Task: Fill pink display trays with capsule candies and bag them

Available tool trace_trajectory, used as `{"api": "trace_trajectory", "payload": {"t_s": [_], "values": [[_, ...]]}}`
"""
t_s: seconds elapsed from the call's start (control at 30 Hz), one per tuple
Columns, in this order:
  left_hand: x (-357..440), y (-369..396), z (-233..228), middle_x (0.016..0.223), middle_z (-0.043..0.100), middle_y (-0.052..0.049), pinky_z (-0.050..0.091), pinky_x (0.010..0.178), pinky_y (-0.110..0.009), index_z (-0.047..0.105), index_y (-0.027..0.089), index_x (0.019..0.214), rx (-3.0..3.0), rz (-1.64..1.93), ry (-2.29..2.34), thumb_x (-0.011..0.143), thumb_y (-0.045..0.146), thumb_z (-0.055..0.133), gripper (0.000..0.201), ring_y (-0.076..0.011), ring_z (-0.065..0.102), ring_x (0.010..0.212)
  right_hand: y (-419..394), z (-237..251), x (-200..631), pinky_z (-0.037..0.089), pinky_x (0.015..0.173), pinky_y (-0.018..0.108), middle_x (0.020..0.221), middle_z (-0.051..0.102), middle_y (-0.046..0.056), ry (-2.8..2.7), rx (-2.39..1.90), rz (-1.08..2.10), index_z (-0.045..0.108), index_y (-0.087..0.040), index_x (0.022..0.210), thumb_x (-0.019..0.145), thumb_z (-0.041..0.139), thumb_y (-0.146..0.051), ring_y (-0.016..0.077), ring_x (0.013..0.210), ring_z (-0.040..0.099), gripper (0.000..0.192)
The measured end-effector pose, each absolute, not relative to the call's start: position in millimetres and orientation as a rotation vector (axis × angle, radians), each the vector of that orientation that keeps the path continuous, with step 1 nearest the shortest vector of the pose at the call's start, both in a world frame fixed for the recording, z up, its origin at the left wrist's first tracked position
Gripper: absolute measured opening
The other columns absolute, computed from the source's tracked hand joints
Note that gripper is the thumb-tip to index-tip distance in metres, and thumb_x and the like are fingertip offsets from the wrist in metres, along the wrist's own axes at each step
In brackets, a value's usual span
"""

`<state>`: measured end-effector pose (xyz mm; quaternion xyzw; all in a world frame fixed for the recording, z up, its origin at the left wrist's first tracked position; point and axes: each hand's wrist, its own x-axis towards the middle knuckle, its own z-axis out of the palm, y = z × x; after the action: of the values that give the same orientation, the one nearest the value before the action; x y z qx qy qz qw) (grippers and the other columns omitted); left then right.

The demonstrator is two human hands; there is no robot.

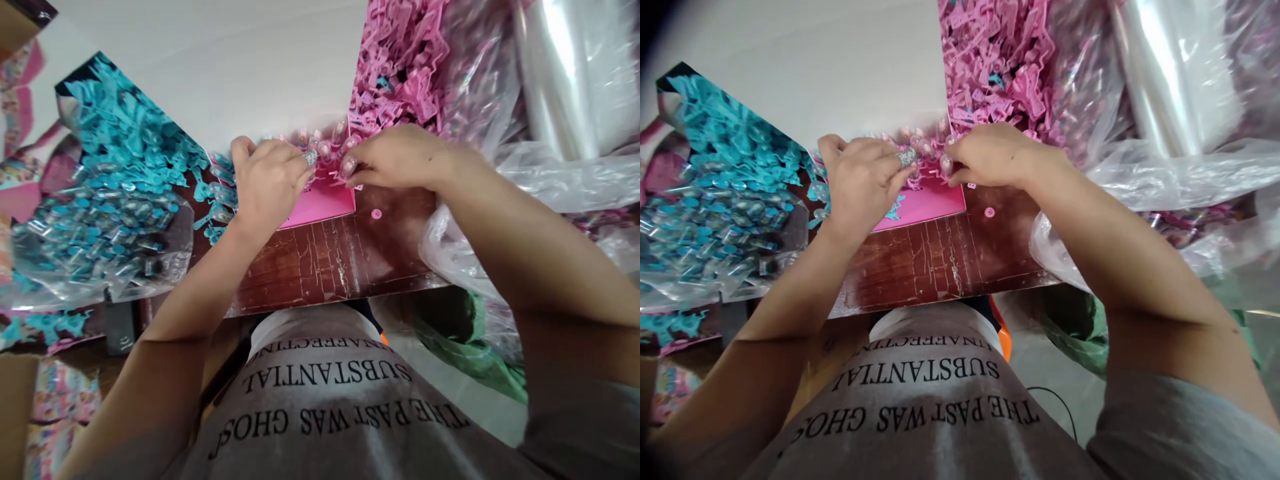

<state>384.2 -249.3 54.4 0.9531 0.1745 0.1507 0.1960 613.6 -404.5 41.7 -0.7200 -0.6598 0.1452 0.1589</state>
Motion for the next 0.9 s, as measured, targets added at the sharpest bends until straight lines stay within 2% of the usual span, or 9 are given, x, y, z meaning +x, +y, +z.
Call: {"api": "trace_trajectory", "payload": {"t_s": [0.1,0.17,0.23,0.37,0.5,0.6,0.7,0.8,0.9], "values": [[383.3,-259.9,66.5,0.126,0.080,-0.005,0.029,0.117,-0.071,0.069,0.025,0.085,2.733,0.463,0.485,0.104,0.056,0.067,0.036,-0.0350,0.062,0.125,-400.4,51.1,592.0,0.054,0.082,0.036,0.084,0.074,0.000,-1.861,-2.189,0.315,0.073,-0.021,0.088,0.088,0.089,-0.045,0.0250,0.091,0.076,0.029],[383.3,-268.5,71.9,0.138,0.077,-0.006,0.030,0.115,-0.069,0.072,0.027,0.091,2.738,0.533,0.443,0.104,0.051,0.068,0.027,-0.0370,0.060,0.133,-404.5,54.5,578.5,0.058,0.084,0.044,0.102,0.077,0.005,-1.810,-2.193,0.238,0.074,-0.024,0.102,0.090,0.087,-0.041,0.0336,0.101,0.076,0.025],[386.0,-274.7,71.2,0.142,0.074,-0.005,0.028,0.117,-0.069,0.073,0.028,0.095,2.717,0.536,0.410,0.103,0.051,0.070,0.025,-0.0381,0.057,0.139,-412.3,52.8,571.5,0.061,0.086,0.048,0.120,0.075,0.008,-1.723,-2.121,0.150,0.071,-0.029,0.118,0.092,0.085,-0.041,0.0362,0.108,0.074,0.033],[399.5,-270.9,52.0,0.133,0.076,-0.006,0.021,0.124,-0.067,0.071,0.027,0.098,2.638,0.462,0.413,0.104,0.053,0.067,0.027,-0.0355,0.052,0.141,-423.6,34.9,571.3,0.064,0.089,0.048,0.126,0.071,0.006,-1.461,-1.956,0.021,0.067,-0.037,0.122,0.097,0.077,-0.046,0.0327,0.111,0.070,0.028],[408.3,-257.1,38.4,0.128,0.076,-0.005,0.022,0.123,-0.065,0.070,0.026,0.095,2.672,0.519,0.464,0.098,0.051,0.076,0.026,-0.0336,0.046,0.136,-419.0,22.8,564.9,0.062,0.099,0.047,0.129,0.070,0.007,-1.361,-2.045,0.112,0.069,-0.034,0.114,0.103,0.069,-0.039,0.0312,0.119,0.068,0.013],[406.7,-263.4,50.8,0.131,0.076,-0.003,0.027,0.116,-0.067,0.071,0.028,0.087,2.753,0.623,0.475,0.095,0.047,0.079,0.023,-0.0362,0.048,0.133,-420.1,31.1,556.2,0.060,0.106,0.041,0.138,0.068,0.007,-1.384,-2.077,0.140,0.069,-0.030,0.126,0.106,0.065,-0.036,0.0278,0.131,0.063,0.021],[406.0,-294.1,66.3,0.142,0.072,-0.003,0.033,0.115,-0.067,0.073,0.030,0.097,2.780,0.818,0.359,0.099,0.046,0.074,0.016,-0.0376,0.052,0.135,-445.1,46.2,551.1,0.061,0.107,0.039,0.152,0.062,0.008,-1.386,-2.040,0.078,0.062,-0.029,0.145,0.109,0.060,-0.038,0.0259,0.139,0.060,0.037],[426.0,-336.2,57.2,0.141,0.073,-0.008,0.041,0.117,-0.061,0.074,0.028,0.115,2.757,0.808,0.115,0.107,0.039,0.061,0.018,-0.0355,0.060,0.133,-502.1,56.9,554.1,0.064,0.098,0.040,0.153,0.060,0.009,-1.154,-2.073,-0.122,0.057,-0.033,0.152,0.107,0.062,-0.043,0.0280,0.131,0.065,0.045],[477.9,-368.4,19.6,0.131,0.077,-0.011,0.046,0.116,-0.053,0.075,0.026,0.120,2.610,0.665,-0.016,0.110,0.030,0.050,0.027,-0.0340,0.065,0.130,-582.7,55.7,570.8,0.064,0.078,0.037,0.145,0.062,0.011,-0.770,-2.133,-0.397,0.060,-0.034,0.144,0.109,0.056,-0.049,0.0243,0.108,0.070,0.038]]}}
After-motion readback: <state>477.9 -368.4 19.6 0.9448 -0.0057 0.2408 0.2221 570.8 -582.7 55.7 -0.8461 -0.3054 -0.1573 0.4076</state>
